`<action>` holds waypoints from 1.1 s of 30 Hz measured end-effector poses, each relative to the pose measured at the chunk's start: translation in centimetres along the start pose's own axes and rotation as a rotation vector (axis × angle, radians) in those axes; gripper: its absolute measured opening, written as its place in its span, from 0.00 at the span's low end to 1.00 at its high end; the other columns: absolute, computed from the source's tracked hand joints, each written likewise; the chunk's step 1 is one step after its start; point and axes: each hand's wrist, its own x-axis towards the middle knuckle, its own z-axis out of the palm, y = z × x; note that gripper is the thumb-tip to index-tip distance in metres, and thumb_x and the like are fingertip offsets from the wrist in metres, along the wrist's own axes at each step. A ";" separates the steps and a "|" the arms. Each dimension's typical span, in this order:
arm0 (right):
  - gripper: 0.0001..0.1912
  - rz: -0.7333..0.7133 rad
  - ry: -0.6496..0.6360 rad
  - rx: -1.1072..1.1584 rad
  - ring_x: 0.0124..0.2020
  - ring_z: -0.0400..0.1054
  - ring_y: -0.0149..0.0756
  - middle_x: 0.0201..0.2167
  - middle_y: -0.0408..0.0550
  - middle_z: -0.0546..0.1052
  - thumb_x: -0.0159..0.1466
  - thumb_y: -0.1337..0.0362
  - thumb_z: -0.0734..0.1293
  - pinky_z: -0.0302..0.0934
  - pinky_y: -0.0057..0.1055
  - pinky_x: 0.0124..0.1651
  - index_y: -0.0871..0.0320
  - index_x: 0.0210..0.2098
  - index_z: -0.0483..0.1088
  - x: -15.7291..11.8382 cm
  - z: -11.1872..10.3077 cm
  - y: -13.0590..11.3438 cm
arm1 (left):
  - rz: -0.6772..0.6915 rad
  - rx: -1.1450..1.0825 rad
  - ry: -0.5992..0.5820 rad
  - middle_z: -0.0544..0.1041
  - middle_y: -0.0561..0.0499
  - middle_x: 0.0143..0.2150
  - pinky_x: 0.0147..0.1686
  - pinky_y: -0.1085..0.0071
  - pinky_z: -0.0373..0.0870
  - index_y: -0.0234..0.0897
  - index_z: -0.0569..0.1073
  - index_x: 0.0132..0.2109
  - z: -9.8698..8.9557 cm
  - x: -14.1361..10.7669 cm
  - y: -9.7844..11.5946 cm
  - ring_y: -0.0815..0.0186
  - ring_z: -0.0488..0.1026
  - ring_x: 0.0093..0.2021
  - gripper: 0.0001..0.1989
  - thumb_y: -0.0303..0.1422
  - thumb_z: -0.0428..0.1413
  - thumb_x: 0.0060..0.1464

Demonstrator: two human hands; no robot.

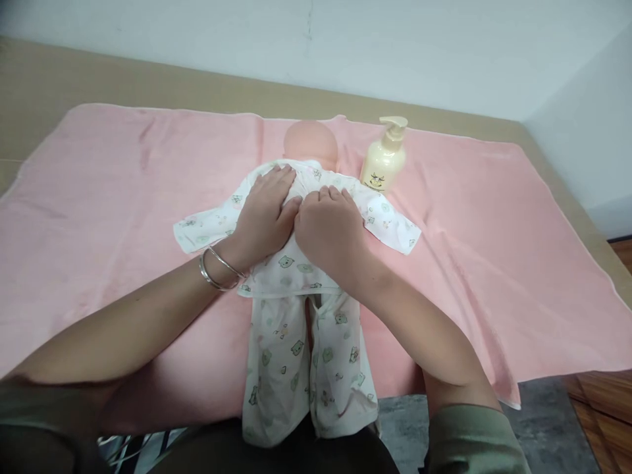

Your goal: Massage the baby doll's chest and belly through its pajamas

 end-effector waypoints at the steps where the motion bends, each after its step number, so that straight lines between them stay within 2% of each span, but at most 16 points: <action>1: 0.22 0.003 0.004 0.018 0.62 0.69 0.51 0.54 0.65 0.78 0.72 0.66 0.51 0.56 0.49 0.70 0.67 0.50 0.74 0.3 0.4 0.3 | 0.006 -0.006 0.015 0.63 0.38 0.72 0.73 0.45 0.49 0.33 0.63 0.68 0.2 -0.1 -0.1 0.49 0.55 0.74 0.27 0.40 0.43 0.67; 4: 0.26 0.014 0.004 0.095 0.72 0.56 0.49 0.69 0.62 0.65 0.70 0.67 0.54 0.49 0.51 0.74 0.69 0.64 0.64 1.6 1.8 1.6 | 0.008 -0.021 0.047 0.65 0.39 0.71 0.72 0.45 0.51 0.36 0.64 0.67 0.5 -0.3 -0.1 0.49 0.56 0.74 0.26 0.41 0.43 0.68; 6: 0.29 0.021 -0.012 0.141 0.74 0.52 0.47 0.71 0.58 0.61 0.68 0.67 0.55 0.46 0.53 0.75 0.67 0.67 0.60 2.3 2.2 2.4 | -0.002 -0.033 0.063 0.66 0.40 0.70 0.73 0.46 0.51 0.36 0.65 0.67 0.6 -0.4 -0.2 0.50 0.57 0.73 0.26 0.40 0.43 0.68; 9: 0.28 0.044 0.013 0.190 0.73 0.54 0.42 0.70 0.53 0.65 0.69 0.67 0.53 0.50 0.50 0.75 0.61 0.67 0.61 2.4 1.7 2.7 | 0.002 -0.062 0.104 0.67 0.42 0.70 0.72 0.46 0.52 0.39 0.65 0.66 0.8 -0.5 -0.5 0.52 0.59 0.73 0.25 0.40 0.43 0.67; 13: 0.27 0.057 0.168 0.191 0.74 0.52 0.36 0.71 0.48 0.63 0.70 0.68 0.51 0.51 0.44 0.75 0.56 0.66 0.63 1.9 0.6 2.2 | 0.021 -0.081 0.151 0.68 0.48 0.69 0.71 0.47 0.55 0.46 0.66 0.66 1.2 -0.6 -1.0 0.55 0.61 0.72 0.23 0.40 0.43 0.68; 19: 0.26 0.022 0.046 0.162 0.73 0.54 0.44 0.70 0.51 0.65 0.69 0.68 0.54 0.48 0.55 0.75 0.56 0.65 0.65 2.1 1.4 2.1 | 0.027 -0.063 0.175 0.70 0.47 0.68 0.71 0.49 0.58 0.44 0.67 0.65 1.3 -0.6 -1.0 0.56 0.63 0.71 0.23 0.41 0.42 0.69; 23: 0.26 0.037 0.188 0.143 0.74 0.52 0.37 0.70 0.47 0.65 0.69 0.69 0.52 0.48 0.48 0.76 0.54 0.64 0.66 1.9 0.9 2.2 | 0.029 -0.059 0.167 0.70 0.47 0.68 0.71 0.49 0.58 0.45 0.67 0.65 1.2 -0.7 -0.9 0.57 0.63 0.71 0.23 0.41 0.41 0.69; 25: 0.26 0.042 0.196 0.129 0.74 0.51 0.36 0.70 0.48 0.64 0.69 0.70 0.52 0.47 0.45 0.76 0.57 0.64 0.66 1.9 0.8 2.2 | 0.027 -0.065 0.163 0.70 0.47 0.68 0.71 0.49 0.58 0.45 0.67 0.65 1.2 -0.6 -0.9 0.56 0.62 0.71 0.23 0.41 0.41 0.69; 29: 0.26 0.019 0.073 0.146 0.73 0.54 0.43 0.69 0.52 0.66 0.69 0.69 0.53 0.47 0.52 0.75 0.58 0.63 0.67 2.0 1.4 2.4 | 0.031 -0.081 0.165 0.70 0.47 0.68 0.71 0.49 0.57 0.44 0.67 0.65 1.2 -0.6 -1.0 0.56 0.63 0.70 0.24 0.42 0.42 0.68; 33: 0.27 0.044 0.161 0.172 0.74 0.53 0.42 0.68 0.46 0.67 0.69 0.68 0.52 0.49 0.54 0.75 0.51 0.64 0.66 2.1 1.2 2.9 | 0.041 -0.091 0.169 0.70 0.47 0.68 0.71 0.48 0.57 0.44 0.67 0.65 1.3 -0.5 -1.1 0.55 0.63 0.70 0.24 0.42 0.41 0.68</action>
